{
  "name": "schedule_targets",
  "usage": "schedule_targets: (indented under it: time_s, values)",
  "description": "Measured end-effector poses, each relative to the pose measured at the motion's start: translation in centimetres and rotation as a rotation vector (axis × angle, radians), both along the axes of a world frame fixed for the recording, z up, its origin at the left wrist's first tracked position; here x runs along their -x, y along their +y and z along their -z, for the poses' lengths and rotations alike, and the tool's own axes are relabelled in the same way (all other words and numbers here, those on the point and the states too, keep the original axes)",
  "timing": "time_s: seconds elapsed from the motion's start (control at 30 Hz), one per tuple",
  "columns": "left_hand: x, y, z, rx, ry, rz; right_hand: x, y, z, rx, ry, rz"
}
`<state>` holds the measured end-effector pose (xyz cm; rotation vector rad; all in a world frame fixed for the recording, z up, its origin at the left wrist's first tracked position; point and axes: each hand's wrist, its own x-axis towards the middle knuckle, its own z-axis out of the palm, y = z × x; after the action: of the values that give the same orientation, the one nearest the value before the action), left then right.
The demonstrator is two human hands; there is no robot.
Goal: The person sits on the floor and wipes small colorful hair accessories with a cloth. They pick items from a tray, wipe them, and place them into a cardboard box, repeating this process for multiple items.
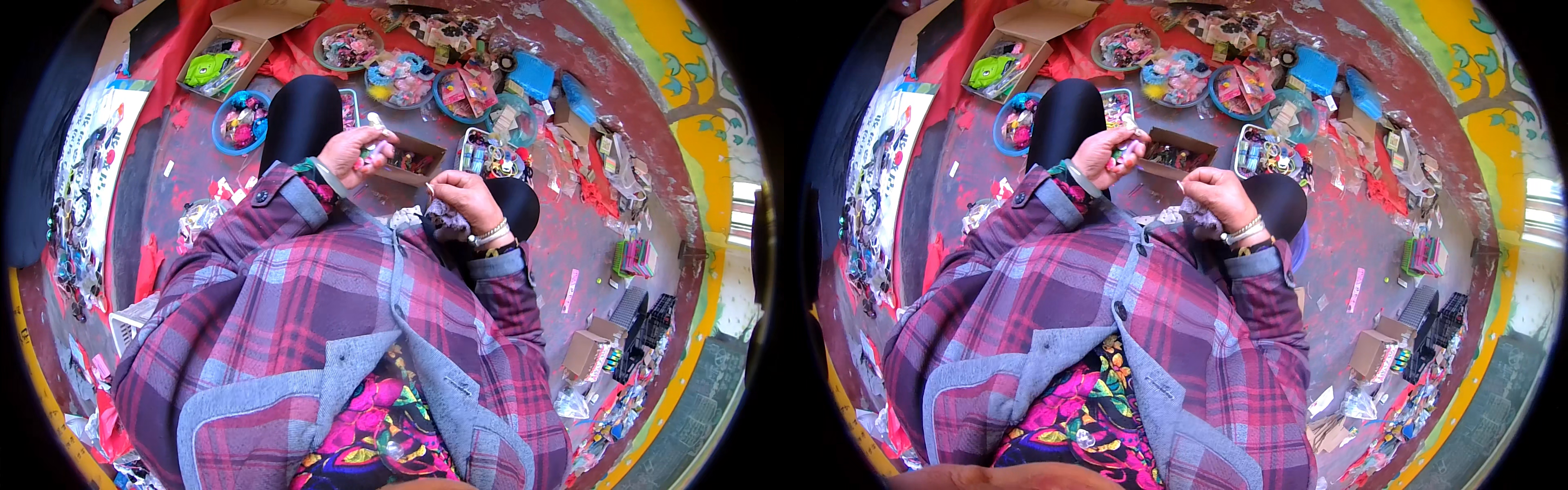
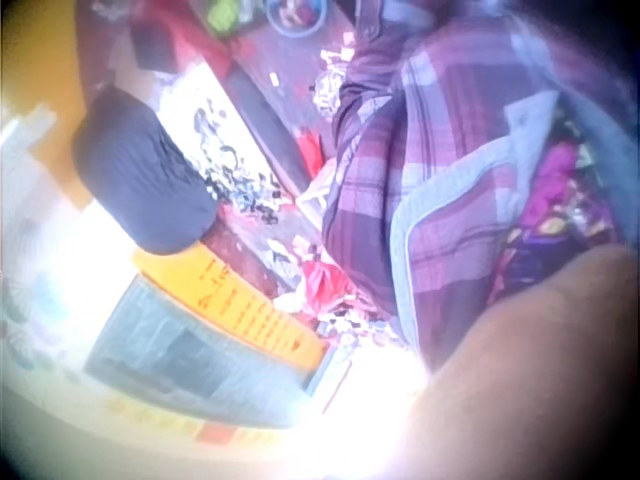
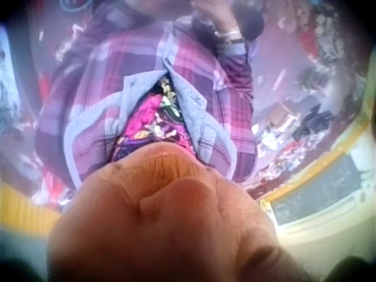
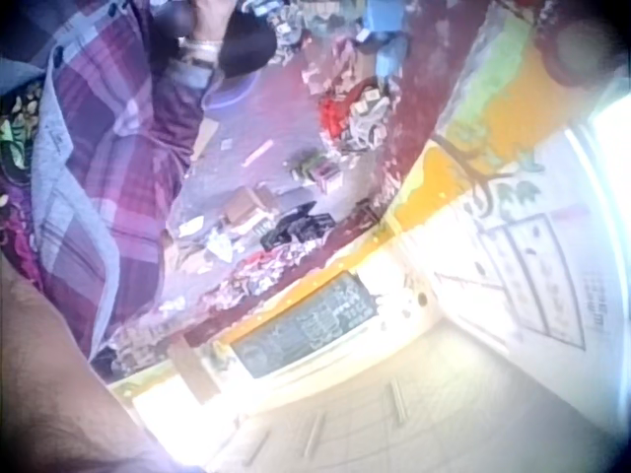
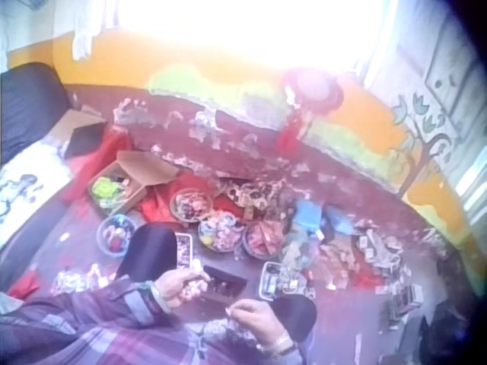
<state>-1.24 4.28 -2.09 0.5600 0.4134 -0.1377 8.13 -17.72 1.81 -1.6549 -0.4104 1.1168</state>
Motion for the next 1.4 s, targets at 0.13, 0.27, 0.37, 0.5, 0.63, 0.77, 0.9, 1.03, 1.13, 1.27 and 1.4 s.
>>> schedule_targets:
  time_s: [0.13, 0.27, 0.37, 0.5, 0.63, 0.77, 0.9, 1.03, 1.13, 1.27, 1.4]
  values:
    - [-0.5, 0.8, 1.3, -0.115, -0.04, -0.036, -6.1, -0.2, 1.9, -0.114, -0.051, 0.226]
    - [-0.3, 0.2, 1.4, -0.215, 0.018, 0.026, -13.0, 0.4, 1.9, -0.333, 0.295, 0.826]
    - [-0.5, -0.1, 1.0, -0.226, -0.014, 0.082, -14.3, -0.5, 4.2, -0.336, 0.265, 0.821]
    - [-0.3, -0.5, 0.8, -0.199, -0.067, 0.153, -8.1, 1.2, 4.7, -0.349, 0.327, 0.59]
    - [-0.3, -1.0, 1.5, -0.245, -0.139, 0.361, -3.2, 3.3, 2.9, -0.487, 0.657, 0.524]
    - [-0.1, -1.8, 1.2, -0.319, -0.141, 0.456, -0.1, 4.6, 2.1, -0.512, 0.225, 0.329]
    - [0.2, -2.0, 1.0, -0.338, -0.144, 0.499, 1.4, 5.1, 2.4, -0.44, 0.137, 0.234]
    - [0.2, -2.4, 1.0, -0.337, -0.11, 0.437, 1.4, 5.0, 3.4, -0.548, 0.237, 0.392]
    - [-0.2, -2.2, 2.1, -0.208, -0.105, 0.329, 1.5, 5.3, 3.9, -0.606, 0.202, 0.533]
    - [-0.1, -2.6, 1.9, -0.22, -0.066, 0.238, 1.7, 5.3, 4.4, -0.581, 0.111, 0.572]
    - [0.0, -2.9, 2.2, -0.231, -0.048, 0.193, 2.2, 5.5, 5.1, -0.429, -0.168, 0.555]
